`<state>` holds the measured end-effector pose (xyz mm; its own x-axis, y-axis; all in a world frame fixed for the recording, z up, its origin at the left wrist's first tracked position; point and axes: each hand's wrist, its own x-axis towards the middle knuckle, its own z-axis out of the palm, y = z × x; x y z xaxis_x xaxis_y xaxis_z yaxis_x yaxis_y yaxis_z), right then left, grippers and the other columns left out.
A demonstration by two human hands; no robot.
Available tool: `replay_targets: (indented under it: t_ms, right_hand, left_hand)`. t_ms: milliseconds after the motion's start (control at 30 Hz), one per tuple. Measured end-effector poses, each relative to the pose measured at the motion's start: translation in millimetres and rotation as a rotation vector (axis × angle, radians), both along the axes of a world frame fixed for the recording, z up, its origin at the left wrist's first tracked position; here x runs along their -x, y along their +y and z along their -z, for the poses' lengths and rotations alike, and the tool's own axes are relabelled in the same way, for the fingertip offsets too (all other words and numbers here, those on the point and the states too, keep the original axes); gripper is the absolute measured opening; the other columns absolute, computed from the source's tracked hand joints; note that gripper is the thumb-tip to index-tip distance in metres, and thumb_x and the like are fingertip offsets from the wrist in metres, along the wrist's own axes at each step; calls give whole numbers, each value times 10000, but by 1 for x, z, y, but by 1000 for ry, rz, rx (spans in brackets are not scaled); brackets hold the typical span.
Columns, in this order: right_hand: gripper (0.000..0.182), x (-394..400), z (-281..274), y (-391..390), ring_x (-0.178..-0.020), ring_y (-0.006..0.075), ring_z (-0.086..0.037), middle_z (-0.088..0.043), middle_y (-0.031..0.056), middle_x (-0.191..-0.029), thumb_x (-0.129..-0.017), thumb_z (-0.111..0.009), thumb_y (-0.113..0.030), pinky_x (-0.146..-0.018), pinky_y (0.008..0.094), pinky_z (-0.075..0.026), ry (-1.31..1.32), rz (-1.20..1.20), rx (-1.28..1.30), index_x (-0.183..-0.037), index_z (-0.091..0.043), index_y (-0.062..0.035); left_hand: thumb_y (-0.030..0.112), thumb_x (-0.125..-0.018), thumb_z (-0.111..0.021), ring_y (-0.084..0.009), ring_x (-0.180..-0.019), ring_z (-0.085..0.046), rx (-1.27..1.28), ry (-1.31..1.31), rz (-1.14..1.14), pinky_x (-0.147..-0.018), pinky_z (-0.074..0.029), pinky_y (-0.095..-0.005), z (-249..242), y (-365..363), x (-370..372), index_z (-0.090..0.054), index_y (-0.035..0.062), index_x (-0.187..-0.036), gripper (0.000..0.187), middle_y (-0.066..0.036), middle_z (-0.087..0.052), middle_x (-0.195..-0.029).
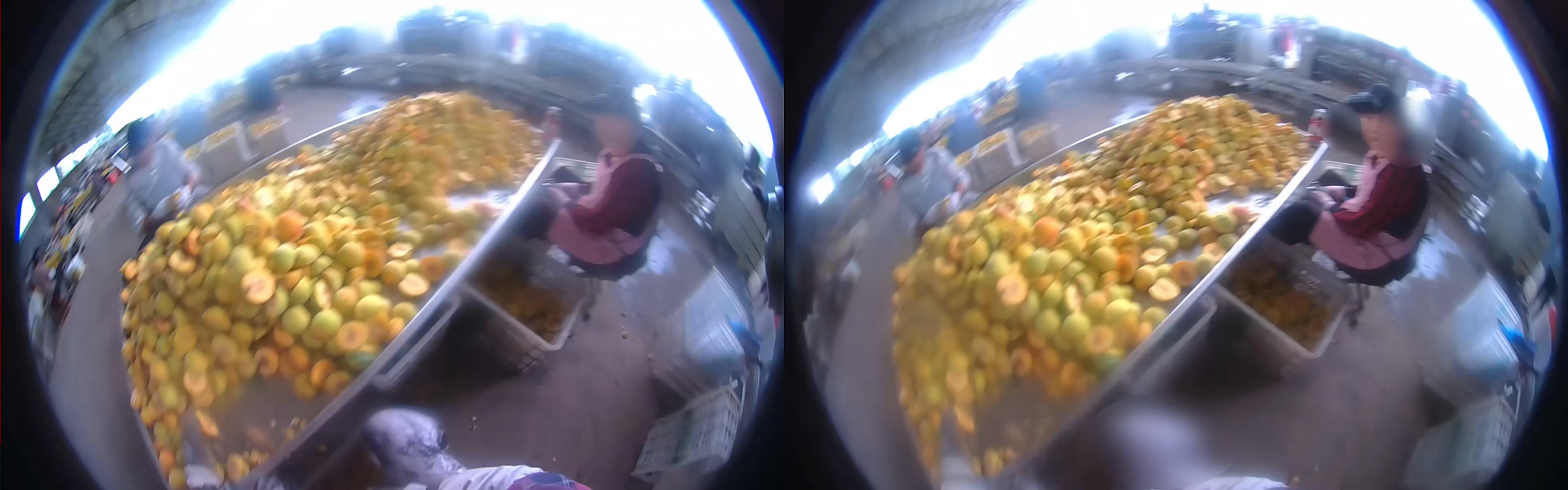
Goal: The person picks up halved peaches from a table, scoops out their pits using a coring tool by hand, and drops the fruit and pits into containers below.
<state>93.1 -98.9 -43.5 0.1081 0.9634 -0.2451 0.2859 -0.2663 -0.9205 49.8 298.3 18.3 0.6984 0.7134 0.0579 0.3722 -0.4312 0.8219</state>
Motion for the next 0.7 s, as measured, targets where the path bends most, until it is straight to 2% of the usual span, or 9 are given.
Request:
replay_targets:
  t_ms: [67,100,133,300,367,433,500,633,700]
  right_hand:
    - [242,-44,-192,-31,-1103,154,-580,-668,87,-1100,-877,-684,-169,-964,258,-463,937,765,418,-1087,-680,-48]
    - [244,-46,-178,-32,-1105,139,-573,-659,91,-1126,-906,-649,-193,-955,266,-462,967,495,239,-1097,-675,-43]
    - [280,-20,-79,-11,-1088,146,-579,-656,83,-1126,-937,-608,-220,-934,276,-458,622,247,93,-1138,-649,-29]
    - [374,-9,-114,-3,-1017,264,-612,-641,163,-1085,-976,-487,-289,-845,366,-485,428,346,-187,-1194,-572,3]
    - [352,-9,-85,-1,-936,245,-629,-611,141,-1124,-968,-458,-197,-755,335,-513,4,249,-420,-1248,-519,8]
    - [364,-9,-85,-1,-855,227,-646,-580,119,-1163,-960,-430,-105,-666,303,-542,-438,146,-646,-1302,-466,14]
    - [389,-7,-102,1,-875,417,-593,-583,249,-1022,-896,-479,-94,-752,439,-506,-699,113,-626,-1269,-460,16]
    - [386,-3,-101,9,-817,398,-602,-588,257,-971,-900,-451,-59,-707,428,-503,-181,198,-331,-1274,-463,33]
    - [365,0,-82,15,-743,314,-603,-584,194,-918,-911,-485,-104,-634,377,-494,-477,224,-499,-1244,-481,47]
  left_hand:
    - [518,-863,-550,-296,-752,-635,381,-213,-44,-647,-525,-340,-30,-61,10,-570,60,-1114,523,-136,-653,-885]
    - [522,-868,-543,-292,-738,-635,515,-295,-38,-635,-525,-335,-42,-92,14,-571,61,-1109,521,-133,-653,-873]
    - [525,-872,-537,-288,-723,-635,652,-383,-32,-623,-525,-329,-49,-118,23,-572,62,-1104,519,-131,-652,-861]
    - [562,-936,-408,-212,-593,-603,989,-661,-307,-505,-492,-259,-70,-210,32,-582,77,-1006,521,-115,-627,-760]
    - [559,-923,-448,-241,-667,-614,1301,-701,16,-521,-521,-350,-25,-195,53,-555,50,-1036,532,-161,-626,-830]
    - [524,-931,-450,-249,-679,-620,931,-696,-325,-583,-536,-345,-27,-219,40,-546,14,-1069,537,-177,-621,-840]
    - [292,-978,-478,-211,-757,-644,771,-777,-403,-645,-541,-295,-56,-254,36,-589,-39,-1085,364,-133,-652,-895]
    - [194,-945,-531,-193,-849,-628,330,-535,-270,-699,-534,-294,-52,-273,41,-585,-42,-1080,276,-113,-640,-955]
    - [167,-927,-553,-188,-857,-621,178,-412,-292,-715,-529,-291,-59,-285,42,-586,-38,-1066,250,-104,-635,-956]
